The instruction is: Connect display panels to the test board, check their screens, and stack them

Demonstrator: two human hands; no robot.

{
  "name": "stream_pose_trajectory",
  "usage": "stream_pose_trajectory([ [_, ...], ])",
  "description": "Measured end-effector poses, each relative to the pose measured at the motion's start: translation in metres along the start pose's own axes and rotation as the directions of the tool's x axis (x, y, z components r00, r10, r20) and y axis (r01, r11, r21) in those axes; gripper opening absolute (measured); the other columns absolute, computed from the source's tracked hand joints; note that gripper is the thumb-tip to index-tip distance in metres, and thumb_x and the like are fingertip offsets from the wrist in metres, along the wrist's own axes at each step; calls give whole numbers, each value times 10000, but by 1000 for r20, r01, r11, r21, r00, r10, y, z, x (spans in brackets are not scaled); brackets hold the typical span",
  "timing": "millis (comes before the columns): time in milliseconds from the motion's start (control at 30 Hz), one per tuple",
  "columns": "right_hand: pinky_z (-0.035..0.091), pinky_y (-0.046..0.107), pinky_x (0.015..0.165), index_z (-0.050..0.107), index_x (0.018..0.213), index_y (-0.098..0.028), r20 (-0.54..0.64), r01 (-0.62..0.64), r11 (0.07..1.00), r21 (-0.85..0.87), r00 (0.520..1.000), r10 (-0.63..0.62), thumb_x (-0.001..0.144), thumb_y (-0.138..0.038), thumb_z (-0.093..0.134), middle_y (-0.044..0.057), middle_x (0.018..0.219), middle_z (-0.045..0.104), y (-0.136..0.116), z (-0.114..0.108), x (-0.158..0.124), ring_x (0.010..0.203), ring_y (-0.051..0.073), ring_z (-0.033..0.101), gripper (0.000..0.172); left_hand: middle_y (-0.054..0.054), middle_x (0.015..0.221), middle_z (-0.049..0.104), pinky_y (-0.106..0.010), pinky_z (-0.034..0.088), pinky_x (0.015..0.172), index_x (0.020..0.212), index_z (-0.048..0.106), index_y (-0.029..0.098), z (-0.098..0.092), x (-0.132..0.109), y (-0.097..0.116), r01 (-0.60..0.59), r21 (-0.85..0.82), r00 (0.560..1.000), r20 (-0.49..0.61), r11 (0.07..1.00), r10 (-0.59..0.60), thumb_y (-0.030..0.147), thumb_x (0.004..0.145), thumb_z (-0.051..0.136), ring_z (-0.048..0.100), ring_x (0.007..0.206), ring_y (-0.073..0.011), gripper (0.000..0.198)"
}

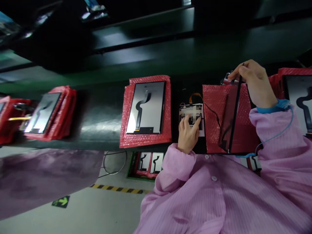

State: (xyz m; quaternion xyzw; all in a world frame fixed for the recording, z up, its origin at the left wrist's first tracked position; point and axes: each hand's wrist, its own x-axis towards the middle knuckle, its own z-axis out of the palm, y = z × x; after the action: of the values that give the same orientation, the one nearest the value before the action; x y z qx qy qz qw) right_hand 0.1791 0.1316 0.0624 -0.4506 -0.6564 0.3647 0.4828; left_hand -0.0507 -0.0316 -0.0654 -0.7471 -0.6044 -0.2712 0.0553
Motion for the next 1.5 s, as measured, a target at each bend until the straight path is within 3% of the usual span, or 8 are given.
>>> stream_pose_trajectory([
  [300,525,326,885,631,875,-189,26,21,1000,22,999,-22,970,-300,532,80,939,717,2,0,1,842,143,662,177,-185,1474,528,-563,472,1098,1420,666,296,-5,0,1,6,52,991,134,999,-13,165,996,479,495,1314,-349,482],
  [567,460,290,870,709,1045,-189,1,-86,995,-58,996,86,940,-303,598,58,1034,666,-2,-11,0,896,113,592,190,-215,1475,562,-569,462,1116,1463,618,206,-5,-3,2,-21,17,999,42,1000,20,227,1032,440,514,1368,-364,466],
  [733,389,343,638,729,1039,-270,-85,-352,923,-154,935,343,917,-229,655,41,877,631,-22,-36,-9,690,126,551,149,-232,1571,513,-565,293,1272,1546,459,79,-9,1,5,-275,-102,954,95,956,285,444,1069,423,389,1541,-347,601],
  [900,355,373,637,734,1222,-308,-113,-373,765,-526,921,372,849,-35,726,-29,636,566,-39,-69,-23,561,84,445,462,-230,1602,484,-585,220,1307,1549,432,58,-9,2,3,-316,-156,907,240,936,346,457,1072,432,340,1581,-334,621],
  [1033,444,356,634,716,1296,-337,-121,-437,839,-323,899,421,837,14,740,-29,718,608,-38,-85,-28,576,74,534,578,-224,1606,480,-612,200,1310,1562,424,73,-11,2,2,-297,-164,905,265,941,332,443,1070,448,329,1586,-339,617],
  [1233,502,291,584,576,1408,-341,-43,-577,791,-203,812,582,822,19,748,-6,929,632,-9,-66,-13,619,93,617,709,-206,1593,505,-627,209,1305,1575,424,85,-11,1,0,-265,-173,904,299,949,307,431,1060,477,311,1590,-361,622],
  [1367,487,264,631,562,1338,-237,-7,-637,722,-271,751,660,827,18,733,3,933,620,13,-45,-4,650,78,598,596,-206,1580,522,-599,223,1308,1572,427,85,-12,1,-2,-265,-180,905,292,947,309,428,1064,466,310,1593,-347,614],
  [1500,514,358,742,528,1184,-189,-59,-619,670,-409,751,658,889,-109,693,16,801,618,25,-36,-5,689,133,566,348,-200,1626,463,-594,218,1311,1600,385,111,-12,1,-3,-258,-189,905,296,947,306,427,1066,454,280,1606,-332,624],
])
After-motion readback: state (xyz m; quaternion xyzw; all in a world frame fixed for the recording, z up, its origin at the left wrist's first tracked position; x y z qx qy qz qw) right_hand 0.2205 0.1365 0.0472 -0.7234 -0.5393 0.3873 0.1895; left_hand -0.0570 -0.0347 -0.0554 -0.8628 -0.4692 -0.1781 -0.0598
